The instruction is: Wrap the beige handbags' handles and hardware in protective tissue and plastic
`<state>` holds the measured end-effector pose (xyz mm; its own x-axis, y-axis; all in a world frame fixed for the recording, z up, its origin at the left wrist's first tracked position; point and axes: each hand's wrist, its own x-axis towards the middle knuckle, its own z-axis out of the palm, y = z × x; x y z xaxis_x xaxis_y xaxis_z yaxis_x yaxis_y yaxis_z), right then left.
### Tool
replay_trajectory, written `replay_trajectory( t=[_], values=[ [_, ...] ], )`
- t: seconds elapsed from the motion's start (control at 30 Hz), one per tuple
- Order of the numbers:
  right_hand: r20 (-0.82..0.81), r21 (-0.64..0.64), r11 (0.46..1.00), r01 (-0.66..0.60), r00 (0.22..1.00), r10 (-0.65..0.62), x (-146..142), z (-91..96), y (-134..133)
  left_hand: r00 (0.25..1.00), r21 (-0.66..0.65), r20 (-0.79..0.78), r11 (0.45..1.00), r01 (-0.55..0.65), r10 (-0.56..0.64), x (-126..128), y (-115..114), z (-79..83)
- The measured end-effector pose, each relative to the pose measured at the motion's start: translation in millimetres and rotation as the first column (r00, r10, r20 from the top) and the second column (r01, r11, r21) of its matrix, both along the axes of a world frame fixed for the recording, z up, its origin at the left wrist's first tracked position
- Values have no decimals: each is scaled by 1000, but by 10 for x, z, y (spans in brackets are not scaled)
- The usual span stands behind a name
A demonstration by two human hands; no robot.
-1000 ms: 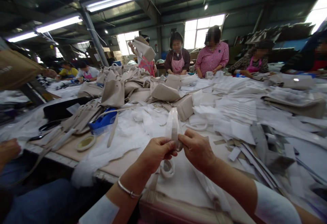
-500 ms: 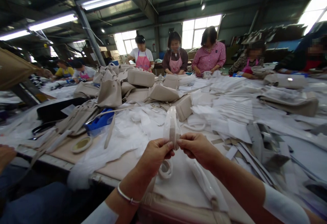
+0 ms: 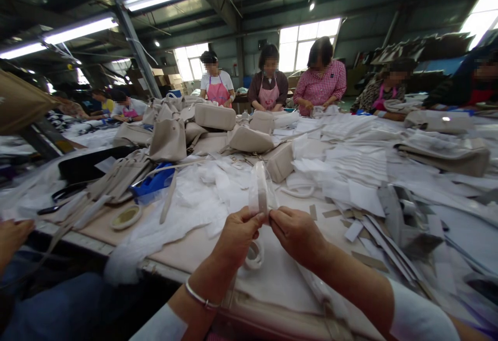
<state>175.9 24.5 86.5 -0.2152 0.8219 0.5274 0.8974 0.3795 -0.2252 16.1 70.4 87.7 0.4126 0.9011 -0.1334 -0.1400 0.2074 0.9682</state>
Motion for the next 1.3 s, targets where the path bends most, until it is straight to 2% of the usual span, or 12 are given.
replay_trajectory(
  t=[0.13,0.33,0.5,0.63,0.7,0.8,0.93,1.0,1.07,1.17,1.23,1.3],
  values=[
    [37,-3,998,-60,998,60,27,-25,9,1000,13,-24,1000,-19,19,14,-2,-47],
    [-157,-19,989,-148,977,144,42,-8,11,997,-18,8,996,-83,83,12,10,-37],
    [-263,-45,968,-245,938,225,46,-7,10,999,-80,40,996,-28,31,-8,22,-25],
    [-391,-87,955,-285,891,231,49,59,-2,999,84,-28,996,-44,46,-42,9,-14],
    [-575,-182,920,-348,796,188,54,121,-15,993,274,-87,960,-58,85,-64,-11,18],
    [-874,-373,781,-501,472,-114,56,199,-31,972,531,-182,847,-30,148,-94,-61,77],
    [-864,-437,621,-651,112,-491,18,202,-29,945,731,-249,681,41,210,-131,-136,87],
    [-838,-402,607,-686,9,-546,-18,169,-27,938,779,-262,623,67,228,-155,-161,68],
    [-841,-374,633,-678,-40,-540,-56,138,-33,940,770,-262,634,68,218,-183,-170,55],
    [-894,-415,723,-552,100,-436,-108,123,-62,967,554,-248,827,89,62,-224,-149,61],
    [-896,-420,811,-407,327,-300,-135,121,-87,986,233,-119,963,138,-112,-235,-119,69],
    [-800,-345,896,-280,587,-125,-154,104,-109,980,-85,86,978,189,-181,-224,-87,69]
  ],
)
